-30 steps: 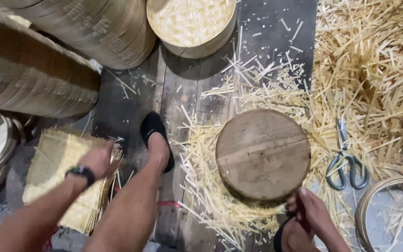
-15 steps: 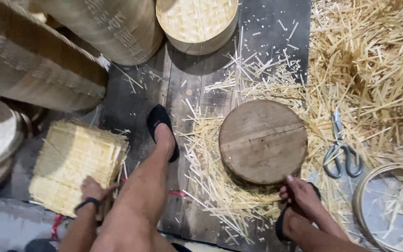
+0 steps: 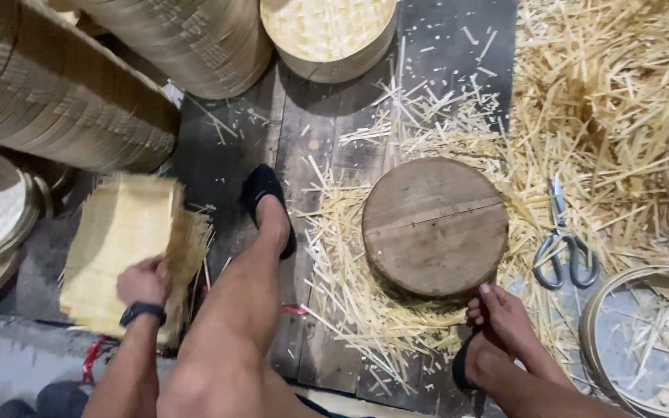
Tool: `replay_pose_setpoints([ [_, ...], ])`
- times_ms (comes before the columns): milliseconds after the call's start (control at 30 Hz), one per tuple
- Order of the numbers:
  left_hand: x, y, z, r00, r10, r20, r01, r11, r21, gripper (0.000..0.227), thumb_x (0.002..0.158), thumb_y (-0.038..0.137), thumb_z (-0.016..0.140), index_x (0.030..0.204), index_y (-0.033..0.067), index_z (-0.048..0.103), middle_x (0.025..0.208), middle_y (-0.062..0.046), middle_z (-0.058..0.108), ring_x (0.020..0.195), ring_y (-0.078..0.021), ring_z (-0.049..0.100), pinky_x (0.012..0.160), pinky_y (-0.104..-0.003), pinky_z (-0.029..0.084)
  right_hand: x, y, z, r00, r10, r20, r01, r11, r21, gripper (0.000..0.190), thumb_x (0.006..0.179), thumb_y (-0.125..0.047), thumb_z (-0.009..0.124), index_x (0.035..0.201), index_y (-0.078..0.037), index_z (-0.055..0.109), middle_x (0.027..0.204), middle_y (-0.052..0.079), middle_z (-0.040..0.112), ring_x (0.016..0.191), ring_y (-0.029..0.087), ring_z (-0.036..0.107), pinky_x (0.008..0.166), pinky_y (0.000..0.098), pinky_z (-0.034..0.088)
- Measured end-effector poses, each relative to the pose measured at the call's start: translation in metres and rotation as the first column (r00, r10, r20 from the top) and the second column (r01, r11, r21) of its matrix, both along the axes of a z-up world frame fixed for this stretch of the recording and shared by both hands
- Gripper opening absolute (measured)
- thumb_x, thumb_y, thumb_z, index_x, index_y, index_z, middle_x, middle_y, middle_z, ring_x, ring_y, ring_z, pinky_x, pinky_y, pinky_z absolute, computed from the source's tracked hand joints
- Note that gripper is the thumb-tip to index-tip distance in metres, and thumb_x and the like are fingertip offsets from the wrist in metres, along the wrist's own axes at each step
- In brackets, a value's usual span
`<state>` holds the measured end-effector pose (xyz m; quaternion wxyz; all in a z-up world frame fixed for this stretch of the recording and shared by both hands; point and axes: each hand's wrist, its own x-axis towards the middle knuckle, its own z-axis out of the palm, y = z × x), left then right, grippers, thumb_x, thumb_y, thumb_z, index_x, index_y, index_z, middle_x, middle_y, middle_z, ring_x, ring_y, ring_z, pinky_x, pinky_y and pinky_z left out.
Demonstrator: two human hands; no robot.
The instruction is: Assembling and trimming a bamboo steamer basket.
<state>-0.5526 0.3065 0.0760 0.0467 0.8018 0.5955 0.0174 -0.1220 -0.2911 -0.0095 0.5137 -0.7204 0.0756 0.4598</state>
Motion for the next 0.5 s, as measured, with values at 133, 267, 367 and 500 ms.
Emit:
replay_pose_setpoints([
  [133,0.048,0.005,0.029,0.981,-0.17,0.091,0.171,0.985,0.004,0.03,0.09,0.04,0.074,0.1,0.0127,0.082,0.089,-0.019,0.074,0.084,-0.0372,0.073,0.08,-0.045,0.059,-0.003,-0.008,-0.021,0.989,-0.115,-0.087,0.127,0.982,0.138,0.041,0.109,-0.035,0.052,0.099,0.003,0.063,0.08,0.009,0.063,0.066,0.016,0.055,0.06,0.0317,0.048],
  [267,0.137,-0.032,0.144,0.955,-0.292,-0.055,0.296,0.929,0.223,0.016,0.1,0.023,0.07,0.099,0.0098,0.077,0.083,-0.018,0.072,0.075,-0.0359,0.07,0.073,-0.047,0.056,0.001,-0.007,-0.008,0.99,-0.137,-0.044,0.142,0.981,0.135,0.037,0.107,-0.034,0.052,0.101,0.002,0.061,0.079,0.01,0.064,0.067,0.018,0.059,0.06,0.0324,0.05],
  [367,0.206,-0.091,0.236,0.764,-0.639,0.083,0.584,0.741,0.332,0.013,0.105,0.019,0.07,0.099,0.0075,0.071,0.084,-0.015,0.07,0.075,-0.0306,0.069,0.072,-0.043,0.056,-0.001,-0.004,0.004,0.991,-0.132,0.027,0.128,0.984,0.12,0.038,0.106,-0.037,0.05,0.105,-0.001,0.063,0.081,0.009,0.064,0.068,0.018,0.06,0.061,0.0316,0.05],
  [500,0.284,-0.167,0.268,0.239,-0.958,0.158,0.923,0.275,0.27,0.003,0.098,0.01,0.066,0.096,0.0073,0.064,0.076,-0.009,0.062,0.065,-0.0247,0.06,0.054,-0.038,0.05,0.011,0.005,0.069,0.964,-0.142,0.224,0.139,0.99,0.029,0.046,0.108,-0.043,0.048,0.119,-0.002,0.066,0.086,0.008,0.065,0.072,0.016,0.059,0.066,0.03,0.053],
])
